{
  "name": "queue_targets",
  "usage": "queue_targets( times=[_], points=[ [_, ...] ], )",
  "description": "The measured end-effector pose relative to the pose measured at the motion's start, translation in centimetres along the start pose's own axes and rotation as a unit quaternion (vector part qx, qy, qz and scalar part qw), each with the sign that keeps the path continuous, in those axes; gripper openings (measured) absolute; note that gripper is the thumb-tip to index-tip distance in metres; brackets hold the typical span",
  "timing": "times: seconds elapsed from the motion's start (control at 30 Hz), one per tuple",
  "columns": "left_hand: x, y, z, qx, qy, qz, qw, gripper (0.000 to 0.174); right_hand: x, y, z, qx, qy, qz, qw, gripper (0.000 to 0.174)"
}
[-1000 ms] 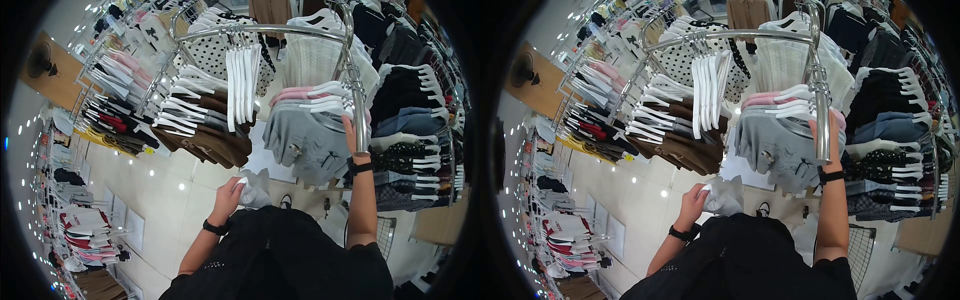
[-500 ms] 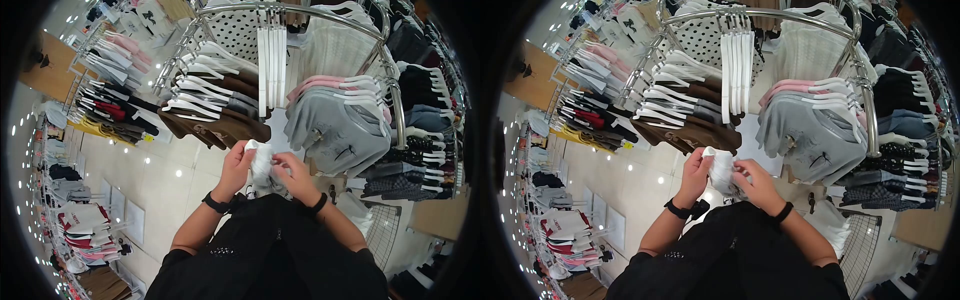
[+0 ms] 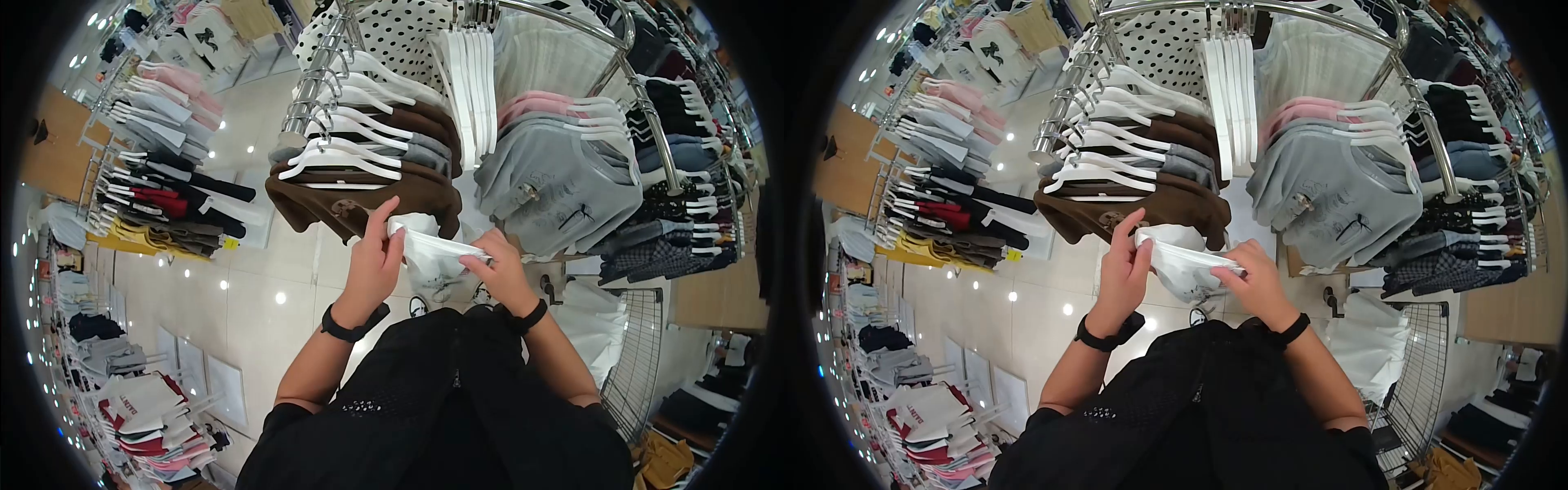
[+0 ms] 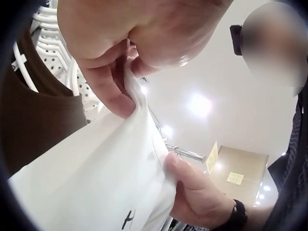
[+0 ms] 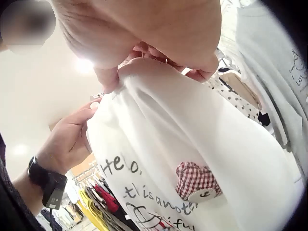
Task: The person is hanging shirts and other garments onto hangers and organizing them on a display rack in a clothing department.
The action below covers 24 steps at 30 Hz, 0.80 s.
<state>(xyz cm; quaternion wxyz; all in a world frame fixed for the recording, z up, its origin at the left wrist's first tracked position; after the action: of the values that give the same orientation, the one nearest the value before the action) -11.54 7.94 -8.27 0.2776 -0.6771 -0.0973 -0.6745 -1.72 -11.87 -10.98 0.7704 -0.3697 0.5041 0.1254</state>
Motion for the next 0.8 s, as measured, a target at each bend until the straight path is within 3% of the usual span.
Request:
queue_targets(
  times=[0.07, 0.2, 0.27, 0.3, 0.33, 0.5, 0.6, 0.63, 0.67, 0.73, 0.8],
  points=[
    [-0.4, -0.5, 0.0, -0.024, 0.020, 0.043, 0.999, 0.035, -0.5, 0.1, 0.1, 0.015, 0.007, 0.013, 1.000, 0.016],
    [-1.2, -1.5, -0.1, -0.058, 0.029, 0.019, 0.998, 0.029, -2.6, 0.3, 0.5, 0.019, -0.055, -0.091, 0.994, 0.013],
    [-2.4, -1.3, -0.4, -0.128, -0.042, 0.141, 0.981, 0.031, -3.5, 0.1, 0.8, 0.031, -0.075, -0.128, 0.988, 0.012],
    [-2.8, -1.5, -0.4, -0.130, -0.041, 0.139, 0.981, 0.031, -4.5, 0.0, 1.0, 0.043, -0.107, -0.151, 0.982, 0.012],
    [-3.1, -0.8, -0.5, -0.163, -0.008, 0.136, 0.977, 0.030, -5.5, 0.0, 1.0, 0.056, -0.138, -0.175, 0.973, 0.012],
    [-2.0, 2.4, -1.4, -0.257, 0.128, 0.136, 0.948, 0.027, -6.6, 0.2, 1.4, 0.066, -0.136, -0.201, 0.968, 0.011],
    [-3.4, 3.9, -1.0, -0.223, 0.129, 0.180, 0.949, 0.022, -7.4, 0.4, 2.2, 0.052, -0.143, -0.212, 0.965, 0.011],
    [-2.9, 3.8, -0.5, -0.169, 0.183, 0.183, 0.951, 0.016, -7.7, 0.4, 2.5, 0.047, -0.157, -0.234, 0.958, 0.011],
    [-2.9, 3.9, 0.1, -0.168, 0.180, 0.185, 0.952, 0.016, -7.3, 0.1, 2.8, 0.045, -0.157, -0.231, 0.959, 0.011],
    [-3.3, 1.5, 2.1, -0.040, 0.133, 0.204, 0.969, 0.014, -6.0, -2.6, 3.6, 0.094, -0.145, -0.255, 0.951, 0.011],
    [-2.5, 0.8, 2.8, -0.013, 0.116, 0.205, 0.972, 0.014, -5.7, -4.9, 4.4, 0.116, -0.134, -0.258, 0.950, 0.011]
  ],
)
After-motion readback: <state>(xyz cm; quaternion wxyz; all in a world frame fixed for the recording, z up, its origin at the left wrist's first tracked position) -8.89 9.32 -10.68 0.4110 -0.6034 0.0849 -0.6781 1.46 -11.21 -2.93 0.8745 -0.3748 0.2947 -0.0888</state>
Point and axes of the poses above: each hand's wrist, its own z-axis towards the middle knuckle, its own y-axis out of the palm, x = y × z, the point moved 10 cm from there along z, towards the middle knuckle, and after that the axes turned 3 degrees about -y, right-handed, at the moved point
